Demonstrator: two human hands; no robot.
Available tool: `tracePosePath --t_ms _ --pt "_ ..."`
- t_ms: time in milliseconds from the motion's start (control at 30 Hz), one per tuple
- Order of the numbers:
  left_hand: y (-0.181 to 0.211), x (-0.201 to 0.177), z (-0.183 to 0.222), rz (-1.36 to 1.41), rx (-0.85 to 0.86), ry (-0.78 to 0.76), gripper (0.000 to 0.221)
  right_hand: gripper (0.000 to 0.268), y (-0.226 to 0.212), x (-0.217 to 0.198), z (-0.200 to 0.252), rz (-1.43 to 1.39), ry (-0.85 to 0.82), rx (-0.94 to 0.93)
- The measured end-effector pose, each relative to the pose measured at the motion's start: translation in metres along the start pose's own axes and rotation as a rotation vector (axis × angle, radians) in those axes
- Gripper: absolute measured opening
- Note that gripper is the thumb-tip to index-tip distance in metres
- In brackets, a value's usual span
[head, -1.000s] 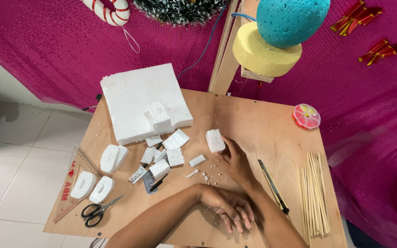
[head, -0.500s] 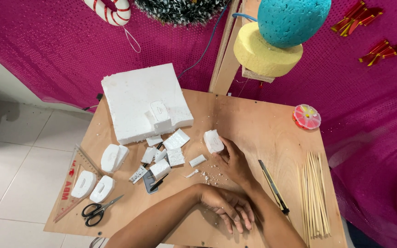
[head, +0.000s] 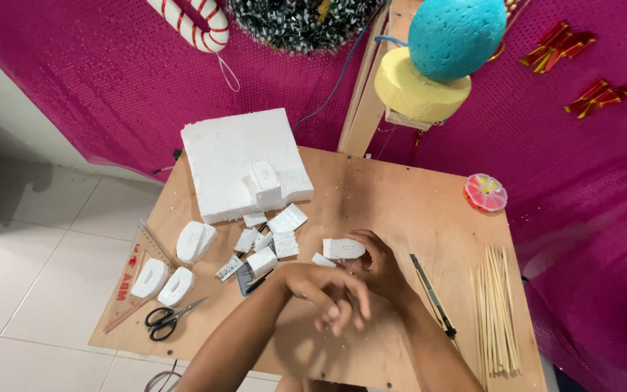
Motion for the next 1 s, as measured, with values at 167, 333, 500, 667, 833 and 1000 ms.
tracePosePath --t_ms 167,333,500,667,833,1000 --pt "0.020 -0.032 0.024 -0.871 0.396 0.942 0.050 0.040 0.027 -0.013 0.007 0.024 0.139 -0.254" --pt "0.028 -0.009 0.011 -1.144 0.108 1.228 0.084 0.046 0.018 -0.022 0.006 0.032 0.209 -0.191" --pt "0.010 -0.030 0.011 -1.080 -0.015 1.314 0.054 0.051 0.033 -0.027 0.011 -0.017 0.219 -0.030" --pt "0.022 -0.026 0.033 -1.191 -0.012 1.309 0.050 0.051 0.053 -0.030 0.008 -0.139 0.223 0.094" --pt "0.030 -0.003 0.060 -1.256 -0.145 1.220 0.048 0.054 0.050 -0.036 0.004 -0.159 0.170 0.131" --pt "0.062 0.060 0.059 -1.132 -0.401 1.241 0.060 0.070 0.084 -0.032 -0.001 -0.270 0.120 -0.020"
Point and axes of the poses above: each hand's wrist, its own z-axis away from the middle knuckle, its own x-axis out of the palm, y = z × x, the point moved 2 cm from there along -z, towards the middle knuckle, and after that the axes turned 5 degrees about -x, right-handed, at the moved point
